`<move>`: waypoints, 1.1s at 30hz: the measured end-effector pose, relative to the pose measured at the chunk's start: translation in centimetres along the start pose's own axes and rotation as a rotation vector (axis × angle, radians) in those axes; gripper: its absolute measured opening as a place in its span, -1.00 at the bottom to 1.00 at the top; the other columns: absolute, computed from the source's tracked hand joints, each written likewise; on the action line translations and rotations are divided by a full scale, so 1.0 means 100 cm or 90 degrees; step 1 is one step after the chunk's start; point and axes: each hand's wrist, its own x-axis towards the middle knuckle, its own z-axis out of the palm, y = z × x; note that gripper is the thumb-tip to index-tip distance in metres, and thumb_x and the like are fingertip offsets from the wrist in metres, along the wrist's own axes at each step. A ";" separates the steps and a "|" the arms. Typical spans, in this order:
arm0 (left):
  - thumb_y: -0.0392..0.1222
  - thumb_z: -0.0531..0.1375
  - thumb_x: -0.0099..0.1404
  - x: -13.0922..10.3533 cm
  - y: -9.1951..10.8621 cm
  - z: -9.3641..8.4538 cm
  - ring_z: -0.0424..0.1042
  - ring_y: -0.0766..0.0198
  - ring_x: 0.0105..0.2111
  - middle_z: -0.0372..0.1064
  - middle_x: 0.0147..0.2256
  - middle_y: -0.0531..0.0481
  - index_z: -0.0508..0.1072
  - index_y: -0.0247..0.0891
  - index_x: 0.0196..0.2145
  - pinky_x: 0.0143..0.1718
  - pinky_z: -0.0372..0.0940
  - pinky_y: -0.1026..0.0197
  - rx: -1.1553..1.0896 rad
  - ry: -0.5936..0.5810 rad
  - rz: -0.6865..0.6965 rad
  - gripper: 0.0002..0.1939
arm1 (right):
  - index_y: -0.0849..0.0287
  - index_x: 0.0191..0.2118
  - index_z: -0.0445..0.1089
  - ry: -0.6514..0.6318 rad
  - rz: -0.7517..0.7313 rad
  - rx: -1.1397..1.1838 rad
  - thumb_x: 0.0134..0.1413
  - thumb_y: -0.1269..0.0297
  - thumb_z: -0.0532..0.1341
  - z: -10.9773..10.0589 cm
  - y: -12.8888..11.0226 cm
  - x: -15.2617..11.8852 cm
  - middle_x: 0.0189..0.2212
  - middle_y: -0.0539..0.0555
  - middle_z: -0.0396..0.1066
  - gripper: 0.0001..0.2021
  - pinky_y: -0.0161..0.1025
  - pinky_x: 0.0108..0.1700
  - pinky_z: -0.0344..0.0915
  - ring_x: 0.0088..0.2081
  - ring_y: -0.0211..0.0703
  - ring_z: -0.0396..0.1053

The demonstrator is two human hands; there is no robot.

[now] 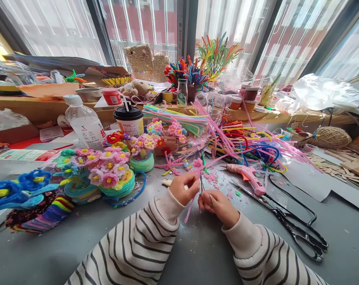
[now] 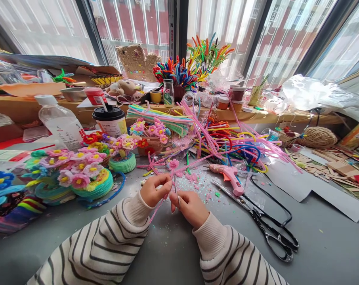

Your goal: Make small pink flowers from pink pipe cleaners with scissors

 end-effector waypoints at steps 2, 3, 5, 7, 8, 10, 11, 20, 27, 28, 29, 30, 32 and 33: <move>-0.24 -0.05 0.02 0.000 0.000 0.000 0.01 0.47 -0.67 -0.03 -0.73 0.15 0.08 -0.29 -0.72 -0.59 0.01 0.37 0.015 0.007 0.010 -0.79 | 0.26 -0.71 0.21 -0.004 -0.001 -0.010 -0.17 -0.19 -0.12 0.001 0.000 0.000 -0.80 -0.10 -0.08 -0.43 -0.40 -0.66 -0.14 -0.71 -0.41 -0.09; -0.25 -0.05 0.01 0.000 0.000 0.001 0.01 0.47 -0.66 -0.03 -0.73 0.15 0.07 -0.29 -0.72 -0.59 0.00 0.37 0.022 0.011 0.014 -0.79 | 0.26 -0.72 0.21 -0.003 -0.001 -0.015 -0.16 -0.18 -0.12 0.001 0.001 0.000 -0.80 -0.10 -0.08 -0.44 -0.40 -0.65 -0.13 -0.71 -0.41 -0.08; -0.26 -0.04 0.01 -0.001 -0.002 0.001 0.00 0.47 -0.65 -0.03 -0.72 0.15 0.07 -0.29 -0.72 -0.59 -0.01 0.38 0.034 0.013 0.021 -0.80 | 0.26 -0.72 0.21 0.005 -0.004 -0.027 -0.14 -0.16 -0.12 0.002 0.001 0.000 -0.80 -0.10 -0.08 -0.45 -0.40 -0.64 -0.12 -0.71 -0.41 -0.08; -0.26 -0.04 0.00 -0.001 -0.003 0.001 0.00 0.47 -0.65 -0.03 -0.71 0.15 0.07 -0.30 -0.71 -0.59 -0.02 0.38 0.043 0.012 0.020 -0.80 | 0.26 -0.74 0.19 0.023 -0.009 -0.039 -0.13 -0.14 -0.11 0.002 0.001 0.000 -0.80 -0.10 -0.07 -0.46 -0.39 -0.62 -0.10 -0.70 -0.40 -0.06; -0.26 -0.04 0.00 -0.001 -0.003 0.001 0.00 0.47 -0.65 -0.03 -0.71 0.15 0.08 -0.30 -0.71 -0.59 -0.02 0.38 0.046 0.011 0.018 -0.81 | 0.25 -0.75 0.18 0.034 -0.010 -0.045 -0.13 -0.14 -0.10 0.003 0.000 -0.001 -0.80 -0.09 -0.07 -0.46 -0.39 -0.61 -0.09 -0.69 -0.40 -0.06; -0.26 -0.04 -0.01 -0.001 -0.003 0.001 -0.01 0.47 -0.66 -0.04 -0.72 0.15 0.07 -0.30 -0.72 -0.60 -0.03 0.38 0.049 0.011 0.013 -0.81 | 0.25 -0.77 0.14 0.054 -0.009 -0.057 -0.14 -0.13 -0.09 0.003 -0.001 -0.001 -0.80 -0.09 -0.06 -0.47 -0.38 -0.59 -0.08 -0.68 -0.39 -0.05; -0.26 -0.04 -0.01 -0.001 -0.003 0.001 -0.02 0.47 -0.66 -0.05 -0.72 0.15 0.07 -0.30 -0.72 -0.60 -0.03 0.38 0.049 0.011 0.010 -0.81 | 0.24 -0.78 0.13 0.063 -0.009 -0.063 -0.14 -0.13 -0.08 0.003 -0.001 -0.001 -0.80 -0.09 -0.05 -0.47 -0.38 -0.58 -0.07 -0.68 -0.39 -0.05; -0.25 -0.05 0.00 0.000 -0.002 0.000 -0.03 0.46 -0.65 -0.07 -0.72 0.16 0.04 -0.29 -0.72 -0.59 -0.03 0.38 0.041 0.032 0.004 -0.80 | 0.21 -0.80 0.07 0.106 -0.005 -0.076 -0.16 -0.07 -0.01 0.005 -0.004 -0.002 -0.80 -0.07 0.01 -0.53 -0.38 -0.57 -0.04 -0.68 -0.38 -0.03; -0.25 -0.05 0.00 -0.002 0.002 -0.001 -0.02 0.46 -0.65 -0.06 -0.71 0.15 0.03 -0.28 -0.72 -0.58 -0.02 0.38 0.024 0.035 0.006 -0.80 | 0.24 -0.75 0.15 0.044 -0.038 -0.031 -0.12 -0.12 -0.11 0.004 -0.001 -0.002 -0.79 -0.09 -0.06 -0.48 -0.38 -0.61 -0.11 -0.69 -0.39 -0.08; -0.25 -0.05 0.00 -0.002 0.002 0.000 -0.02 0.46 -0.65 -0.06 -0.71 0.15 0.04 -0.29 -0.72 -0.58 -0.02 0.38 0.026 0.032 0.010 -0.80 | 0.24 -0.75 0.15 0.040 -0.036 -0.032 -0.11 -0.12 -0.11 0.004 0.000 -0.002 -0.79 -0.09 -0.07 -0.48 -0.38 -0.62 -0.11 -0.69 -0.40 -0.08; -0.26 -0.05 0.00 -0.002 0.001 0.000 -0.02 0.46 -0.64 -0.06 -0.71 0.15 0.04 -0.29 -0.72 -0.58 -0.02 0.38 0.028 0.029 0.013 -0.80 | 0.24 -0.74 0.16 0.039 -0.033 -0.033 -0.11 -0.12 -0.11 0.004 0.000 -0.002 -0.79 -0.09 -0.07 -0.48 -0.38 -0.62 -0.11 -0.69 -0.40 -0.08; -0.26 -0.06 0.00 -0.002 0.001 0.000 -0.02 0.46 -0.64 -0.06 -0.71 0.15 0.04 -0.29 -0.71 -0.58 -0.02 0.38 0.030 0.025 0.015 -0.81 | 0.24 -0.74 0.16 0.038 -0.031 -0.034 -0.11 -0.12 -0.11 0.004 0.000 -0.002 -0.79 -0.10 -0.07 -0.48 -0.38 -0.62 -0.11 -0.69 -0.40 -0.09; -0.26 -0.06 0.00 -0.002 0.000 0.001 -0.01 0.47 -0.64 -0.06 -0.70 0.15 0.04 -0.29 -0.71 -0.58 -0.03 0.38 0.030 0.018 0.020 -0.81 | 0.24 -0.75 0.15 0.039 -0.030 -0.036 -0.12 -0.13 -0.10 0.004 0.000 -0.003 -0.79 -0.09 -0.06 -0.47 -0.38 -0.61 -0.11 -0.69 -0.40 -0.08; -0.26 -0.05 0.00 -0.002 0.000 0.001 -0.01 0.47 -0.64 -0.06 -0.70 0.15 0.04 -0.29 -0.71 -0.58 -0.03 0.38 0.031 0.015 0.022 -0.80 | 0.25 -0.75 0.15 0.041 -0.030 -0.038 -0.13 -0.13 -0.10 0.004 -0.001 -0.003 -0.78 -0.09 -0.05 -0.47 -0.38 -0.61 -0.10 -0.69 -0.40 -0.07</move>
